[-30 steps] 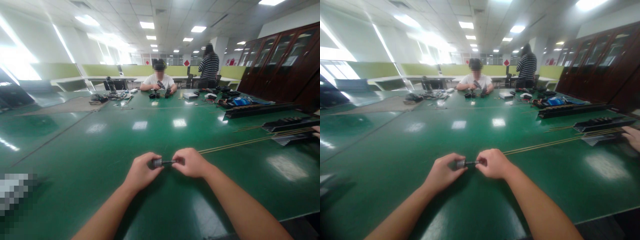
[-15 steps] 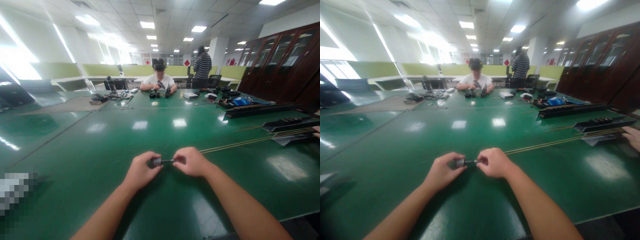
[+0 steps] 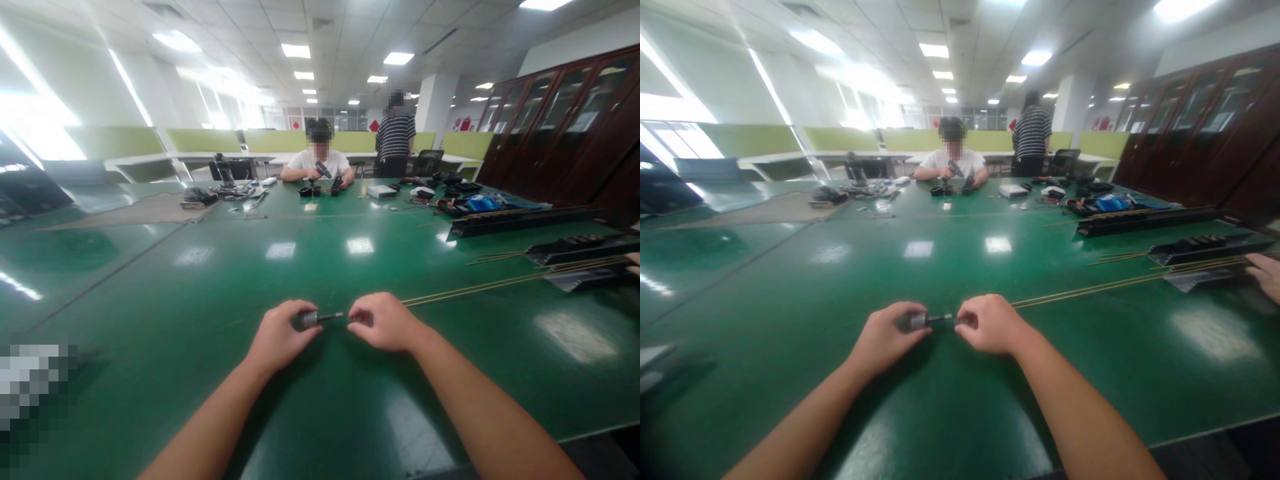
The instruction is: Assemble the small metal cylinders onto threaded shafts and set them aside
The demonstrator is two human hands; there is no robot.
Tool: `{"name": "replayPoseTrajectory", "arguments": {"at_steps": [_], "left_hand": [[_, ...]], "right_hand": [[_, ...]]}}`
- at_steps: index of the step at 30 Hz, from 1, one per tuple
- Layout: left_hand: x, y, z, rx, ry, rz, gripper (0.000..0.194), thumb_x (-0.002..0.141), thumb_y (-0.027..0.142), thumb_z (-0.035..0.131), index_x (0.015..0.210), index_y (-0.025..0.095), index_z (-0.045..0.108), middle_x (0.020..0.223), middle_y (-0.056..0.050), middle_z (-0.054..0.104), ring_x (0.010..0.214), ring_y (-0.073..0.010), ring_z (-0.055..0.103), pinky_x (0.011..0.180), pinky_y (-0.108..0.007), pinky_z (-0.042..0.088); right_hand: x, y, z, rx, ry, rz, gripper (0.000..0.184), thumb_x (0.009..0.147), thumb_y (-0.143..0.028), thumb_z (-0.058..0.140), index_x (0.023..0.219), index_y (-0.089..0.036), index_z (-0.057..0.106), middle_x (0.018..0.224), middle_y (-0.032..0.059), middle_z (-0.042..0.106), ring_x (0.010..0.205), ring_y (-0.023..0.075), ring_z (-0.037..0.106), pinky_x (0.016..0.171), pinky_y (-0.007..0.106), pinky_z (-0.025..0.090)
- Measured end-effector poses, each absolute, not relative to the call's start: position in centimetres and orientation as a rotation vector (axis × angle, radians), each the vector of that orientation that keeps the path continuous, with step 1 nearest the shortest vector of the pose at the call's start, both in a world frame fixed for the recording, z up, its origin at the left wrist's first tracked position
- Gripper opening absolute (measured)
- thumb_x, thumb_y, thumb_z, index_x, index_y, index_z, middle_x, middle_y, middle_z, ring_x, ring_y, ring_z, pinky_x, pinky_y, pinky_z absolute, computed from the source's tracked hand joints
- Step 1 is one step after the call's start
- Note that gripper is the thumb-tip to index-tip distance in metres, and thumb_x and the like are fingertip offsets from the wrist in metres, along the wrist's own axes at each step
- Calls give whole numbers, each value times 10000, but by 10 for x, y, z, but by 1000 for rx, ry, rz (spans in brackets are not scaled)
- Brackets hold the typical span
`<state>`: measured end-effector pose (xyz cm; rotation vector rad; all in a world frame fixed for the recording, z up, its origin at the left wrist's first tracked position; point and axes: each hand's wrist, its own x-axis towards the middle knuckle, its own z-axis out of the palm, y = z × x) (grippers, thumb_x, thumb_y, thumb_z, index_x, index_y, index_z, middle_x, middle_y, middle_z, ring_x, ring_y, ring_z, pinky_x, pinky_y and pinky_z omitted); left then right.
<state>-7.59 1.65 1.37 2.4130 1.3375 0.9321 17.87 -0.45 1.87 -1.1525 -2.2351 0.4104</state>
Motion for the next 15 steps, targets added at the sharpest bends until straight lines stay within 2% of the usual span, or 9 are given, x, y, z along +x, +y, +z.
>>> {"name": "replayPoseTrajectory", "arguments": {"at_steps": [4, 8, 11, 15], "left_hand": [[-79, 21, 13, 2304, 1423, 977, 303, 749, 416, 755, 970, 220, 693, 921, -38, 723, 835, -210, 684, 771, -323, 554], [-83, 24, 19, 2018, 1388, 1057, 408, 786, 491, 712, 1044, 183, 644, 989, -67, 735, 895, -216, 703, 857, -346, 562], [-94, 23, 31, 1877, 1387, 1117, 514, 734, 552, 736, 1063, 169, 643, 1077, -99, 723, 929, -231, 708, 917, -371, 555], [-133, 7, 49, 1818, 1571, 1059, 582, 685, 630, 735, 1079, 211, 647, 983, -33, 749, 902, -233, 713, 919, -372, 559]], "right_hand": [[179, -4, 18, -1147, -2264, 433, 93, 807, -260, 689, 861, -193, 724, 756, 18, 718, 665, 141, 631, 652, 252, 458], [180, 0, 15, -1175, -2259, 449, 115, 806, -277, 686, 863, -188, 731, 757, 22, 723, 660, 136, 634, 637, 243, 457], [181, 3, 13, -1194, -2259, 463, 142, 803, -302, 687, 867, -187, 737, 765, 26, 729, 660, 137, 638, 628, 240, 457], [181, 3, 12, -1202, -2249, 467, 156, 801, -316, 679, 871, -192, 741, 767, 20, 731, 656, 135, 638, 622, 237, 455]]}}
